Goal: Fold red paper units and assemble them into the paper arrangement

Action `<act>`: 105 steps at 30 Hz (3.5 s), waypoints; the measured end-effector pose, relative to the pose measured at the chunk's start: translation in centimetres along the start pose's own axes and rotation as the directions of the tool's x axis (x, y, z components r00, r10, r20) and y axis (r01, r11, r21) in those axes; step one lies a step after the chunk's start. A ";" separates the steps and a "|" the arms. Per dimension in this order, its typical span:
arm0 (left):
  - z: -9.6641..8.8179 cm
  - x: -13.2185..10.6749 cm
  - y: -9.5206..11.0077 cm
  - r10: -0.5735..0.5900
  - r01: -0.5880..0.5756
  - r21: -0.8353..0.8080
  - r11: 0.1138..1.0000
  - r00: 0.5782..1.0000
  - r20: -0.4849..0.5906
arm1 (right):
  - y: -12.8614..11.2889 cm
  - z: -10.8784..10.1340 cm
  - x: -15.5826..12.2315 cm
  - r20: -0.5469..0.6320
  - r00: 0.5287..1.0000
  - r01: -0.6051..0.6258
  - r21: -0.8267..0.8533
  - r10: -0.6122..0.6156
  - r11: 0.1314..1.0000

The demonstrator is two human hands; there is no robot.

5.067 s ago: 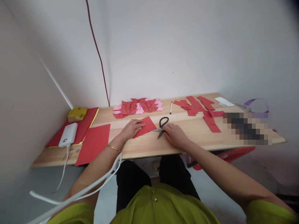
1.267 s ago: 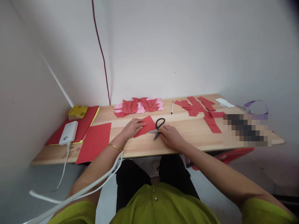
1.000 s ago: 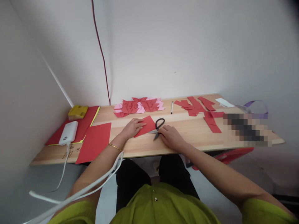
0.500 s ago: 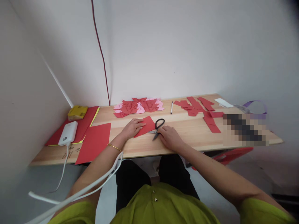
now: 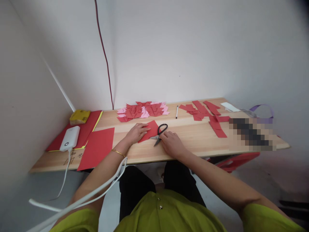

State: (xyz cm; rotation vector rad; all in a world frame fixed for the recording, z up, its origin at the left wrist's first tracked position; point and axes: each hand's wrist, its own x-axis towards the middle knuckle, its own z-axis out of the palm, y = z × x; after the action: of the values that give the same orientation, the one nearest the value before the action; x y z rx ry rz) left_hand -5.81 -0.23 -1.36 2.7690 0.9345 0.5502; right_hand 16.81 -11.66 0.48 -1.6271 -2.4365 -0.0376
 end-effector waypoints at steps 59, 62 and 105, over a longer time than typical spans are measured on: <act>0.0 -0.1 0.7 -0.018 0.019 0.037 0.999 0.999 -0.032 | -1.8 1.4 2.8 -0.050 0.965 0.262 0.151 -0.257 0.953; -0.1 -0.1 0.8 -0.027 0.028 0.045 0.999 0.999 -0.026 | -2.0 1.7 3.0 -0.060 0.962 0.274 0.153 -0.267 0.950; 0.0 -0.5 0.4 -0.217 0.224 0.038 0.974 0.966 -0.139 | 5.6 -1.5 3.9 -0.091 0.993 0.094 0.234 -0.075 0.968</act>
State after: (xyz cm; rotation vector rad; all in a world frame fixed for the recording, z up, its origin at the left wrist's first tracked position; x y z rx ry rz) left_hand -5.93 -0.82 -1.37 2.6518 1.2851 0.6886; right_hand 20.78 -6.16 2.11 -1.3912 -2.3438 0.1652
